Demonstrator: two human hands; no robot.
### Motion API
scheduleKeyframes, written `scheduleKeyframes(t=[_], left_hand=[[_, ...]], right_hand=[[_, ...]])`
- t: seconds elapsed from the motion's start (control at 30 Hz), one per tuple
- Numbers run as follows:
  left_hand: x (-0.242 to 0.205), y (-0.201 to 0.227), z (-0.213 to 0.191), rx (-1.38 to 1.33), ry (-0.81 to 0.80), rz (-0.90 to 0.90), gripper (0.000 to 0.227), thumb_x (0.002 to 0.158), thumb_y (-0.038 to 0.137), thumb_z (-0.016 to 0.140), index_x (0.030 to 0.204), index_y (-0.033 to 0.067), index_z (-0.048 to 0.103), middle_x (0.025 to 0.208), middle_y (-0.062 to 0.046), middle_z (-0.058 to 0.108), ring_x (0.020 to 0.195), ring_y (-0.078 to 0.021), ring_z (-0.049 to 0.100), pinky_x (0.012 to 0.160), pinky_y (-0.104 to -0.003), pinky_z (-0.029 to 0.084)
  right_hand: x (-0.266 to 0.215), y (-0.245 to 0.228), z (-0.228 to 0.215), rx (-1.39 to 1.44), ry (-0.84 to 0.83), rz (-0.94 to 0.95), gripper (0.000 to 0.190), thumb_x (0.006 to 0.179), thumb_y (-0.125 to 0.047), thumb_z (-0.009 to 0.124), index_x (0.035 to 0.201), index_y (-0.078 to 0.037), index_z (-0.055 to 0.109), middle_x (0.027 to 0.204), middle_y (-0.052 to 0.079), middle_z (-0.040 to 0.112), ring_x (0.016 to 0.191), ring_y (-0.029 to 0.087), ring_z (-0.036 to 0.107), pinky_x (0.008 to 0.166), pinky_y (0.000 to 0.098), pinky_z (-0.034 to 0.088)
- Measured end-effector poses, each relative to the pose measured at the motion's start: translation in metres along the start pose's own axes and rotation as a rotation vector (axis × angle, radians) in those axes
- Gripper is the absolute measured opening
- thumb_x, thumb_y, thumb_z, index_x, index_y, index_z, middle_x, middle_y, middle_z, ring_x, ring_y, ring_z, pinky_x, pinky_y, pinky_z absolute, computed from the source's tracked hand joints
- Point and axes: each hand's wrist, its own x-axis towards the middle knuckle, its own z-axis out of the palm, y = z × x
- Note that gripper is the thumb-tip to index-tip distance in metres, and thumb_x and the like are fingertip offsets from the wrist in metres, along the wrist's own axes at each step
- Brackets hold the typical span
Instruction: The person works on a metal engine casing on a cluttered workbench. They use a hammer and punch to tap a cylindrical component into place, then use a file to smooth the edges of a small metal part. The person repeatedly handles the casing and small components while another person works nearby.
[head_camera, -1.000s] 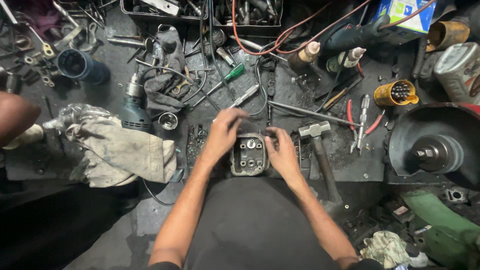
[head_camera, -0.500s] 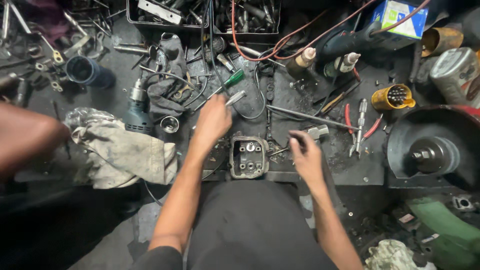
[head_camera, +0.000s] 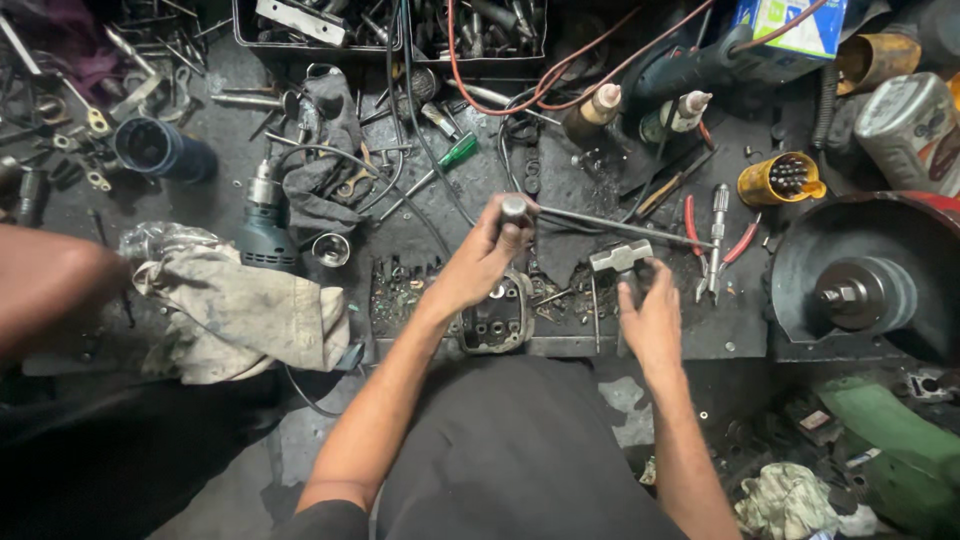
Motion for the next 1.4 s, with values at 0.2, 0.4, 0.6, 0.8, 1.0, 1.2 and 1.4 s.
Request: scheduleKeyframes(t=[0.2, 0.4, 0.6, 0.8, 1.0, 1.2, 1.4], left_hand=[[-0.003, -0.014, 0.004, 0.051, 0.024, 0.002, 0.055, 0.107, 0.056, 0.045, 0.132, 0.0077, 0.051, 0.112, -0.002, 0.056, 0.103, -0.0128, 0.054, 0.095, -0.031, 0.05], [-0.005, -0.02, 0.005, 0.073, 0.04, 0.037, 0.052, 0.108, 0.054, 0.043, 0.131, 0.0078, 0.051, 0.115, -0.001, 0.057, 0.105, -0.0119, 0.058, 0.098, -0.03, 0.05], [-0.007, -0.027, 0.009, 0.175, 0.142, -0.228, 0.037, 0.099, 0.039, 0.073, 0.103, 0.0038, 0.06, 0.083, 0.0, 0.052, 0.076, -0.0089, 0.047, 0.067, -0.028, 0.043], [0.0, -0.034, 0.006, 0.042, 0.192, -0.304, 0.034, 0.097, 0.032, 0.072, 0.077, 0.0075, 0.063, 0.069, 0.009, 0.052, 0.066, -0.0027, 0.044, 0.058, -0.027, 0.037], [-0.002, -0.049, 0.009, 0.03, 0.123, -0.166, 0.032, 0.095, 0.026, 0.073, 0.073, 0.0068, 0.061, 0.065, 0.011, 0.05, 0.064, -0.002, 0.045, 0.056, -0.028, 0.036], [-0.006, -0.057, 0.003, 0.09, 0.04, -0.142, 0.03, 0.091, 0.02, 0.071, 0.069, 0.0044, 0.058, 0.06, 0.008, 0.047, 0.06, -0.0029, 0.043, 0.055, -0.028, 0.036], [-0.002, -0.062, 0.001, 0.092, -0.014, -0.088, 0.028, 0.088, 0.019, 0.071, 0.07, 0.0015, 0.06, 0.061, 0.005, 0.048, 0.061, -0.0044, 0.044, 0.055, -0.03, 0.037]], right_hand=[[-0.004, 0.007, 0.011, 0.079, -0.002, -0.005, 0.068, 0.092, -0.018, 0.074, 0.148, -0.004, 0.038, 0.129, 0.027, 0.063, 0.12, 0.045, 0.06, 0.1, 0.0513, 0.047], [-0.001, 0.007, 0.011, 0.097, -0.011, -0.007, 0.066, 0.093, -0.018, 0.073, 0.146, -0.002, 0.038, 0.129, 0.028, 0.062, 0.119, 0.045, 0.061, 0.1, 0.0511, 0.048], [-0.003, 0.013, 0.016, 0.032, 0.005, 0.102, 0.073, 0.086, -0.021, 0.078, 0.144, -0.001, 0.04, 0.12, 0.025, 0.064, 0.114, 0.044, 0.059, 0.096, 0.0515, 0.046], [0.002, 0.046, 0.037, -0.181, 0.088, -0.117, 0.051, 0.088, -0.028, 0.082, 0.126, 0.002, 0.063, 0.119, 0.023, 0.065, 0.112, 0.045, 0.059, 0.097, 0.05, 0.048], [0.009, 0.059, 0.04, 0.105, 0.101, -0.248, 0.043, 0.095, -0.027, 0.081, 0.122, 0.001, 0.063, 0.106, 0.019, 0.069, 0.094, 0.032, 0.071, 0.081, 0.0406, 0.055], [0.01, -0.023, -0.01, 0.907, -0.454, 0.27, 0.036, 0.102, -0.03, 0.057, 0.128, -0.005, 0.057, 0.083, 0.003, 0.059, 0.051, 0.009, 0.053, 0.04, 0.0257, 0.044], [0.008, -0.131, -0.088, 1.041, -0.786, 0.086, 0.047, 0.098, -0.031, 0.054, 0.138, -0.009, 0.046, 0.081, 0.005, 0.058, 0.046, 0.012, 0.055, 0.038, 0.0268, 0.046]])
